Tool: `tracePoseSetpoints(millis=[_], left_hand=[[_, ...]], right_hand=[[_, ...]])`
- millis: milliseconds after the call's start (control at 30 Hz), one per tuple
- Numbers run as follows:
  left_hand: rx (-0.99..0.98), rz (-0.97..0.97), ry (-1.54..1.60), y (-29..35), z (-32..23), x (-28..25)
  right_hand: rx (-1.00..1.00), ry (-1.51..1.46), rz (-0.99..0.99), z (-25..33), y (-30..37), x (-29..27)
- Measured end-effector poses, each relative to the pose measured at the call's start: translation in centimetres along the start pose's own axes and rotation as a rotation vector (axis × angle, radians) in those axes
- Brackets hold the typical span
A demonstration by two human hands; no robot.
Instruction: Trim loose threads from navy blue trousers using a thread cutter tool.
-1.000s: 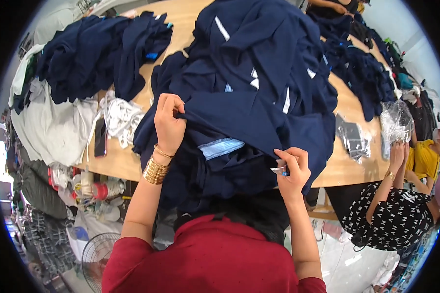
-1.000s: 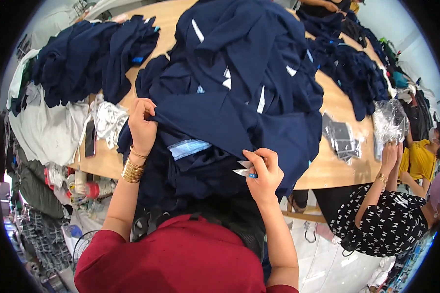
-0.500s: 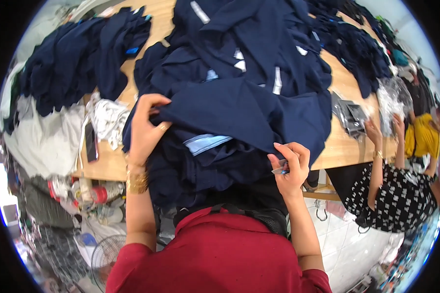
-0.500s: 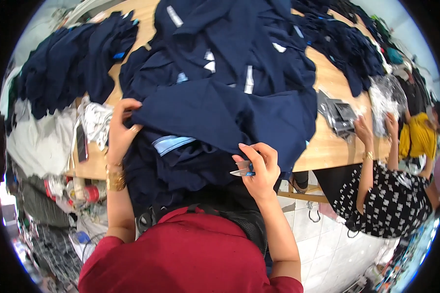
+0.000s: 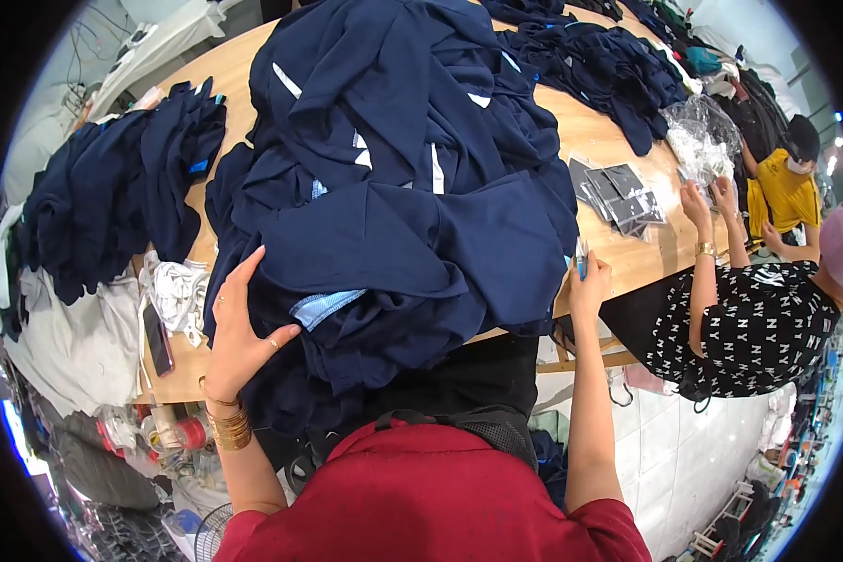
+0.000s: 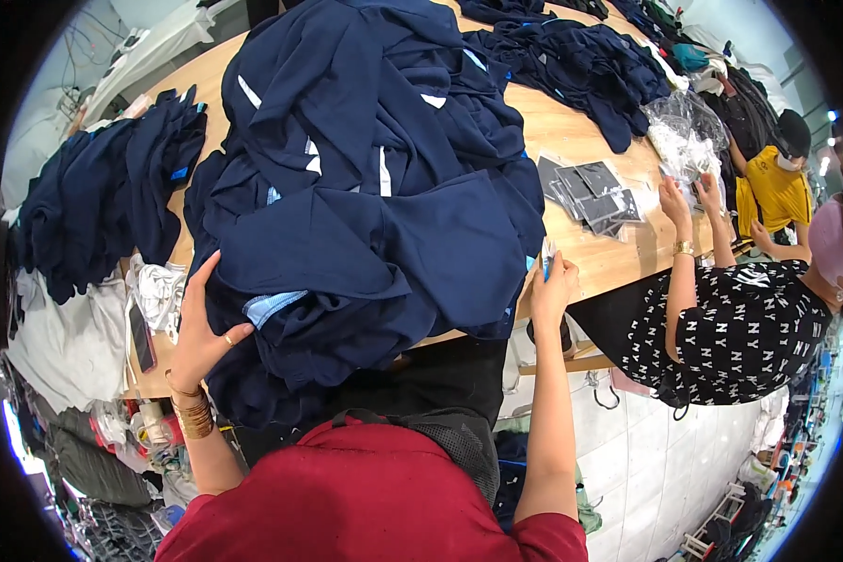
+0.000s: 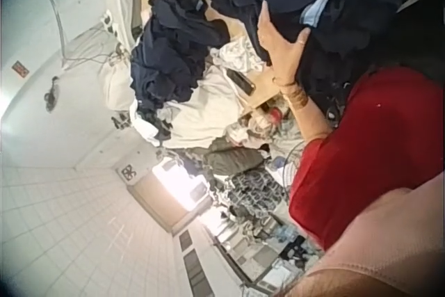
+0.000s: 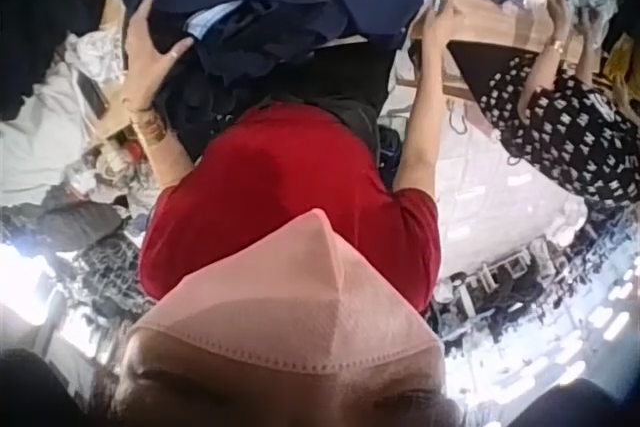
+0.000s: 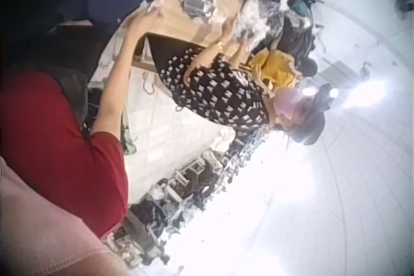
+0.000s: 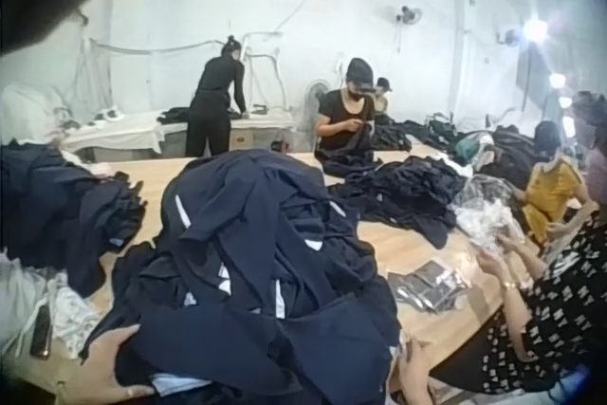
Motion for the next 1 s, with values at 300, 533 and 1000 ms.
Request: tracePoseSetpoints(millis=[300, 533, 1000], left_hand=[[0.123, 0.016, -0.056, -1.0, -2.8, 1.3], [0.227, -0.062, -0.127, -3.8, -2.9, 2.9], [0.314, 0.575, 0.241, -1.2, -4.6, 3.1]], right_hand=[[-0.014, -0.055, -0.092, 0.7, -0.8, -3.0], [-0.506, -0.531, -0.071, 18.2, 3.6, -11.7], [-0.796, -0.661, 0.364, 29.1, 11.6, -4.6]])
Point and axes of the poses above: each hand's wrist, its own y-axis away from the middle knuckle, its own x-axis out of the palm, z = x × y, the point moved 6 cm from there along -y, towards the middle knuckle, and after that the axes turned 10 degrees about y, right-handed, at the moved point
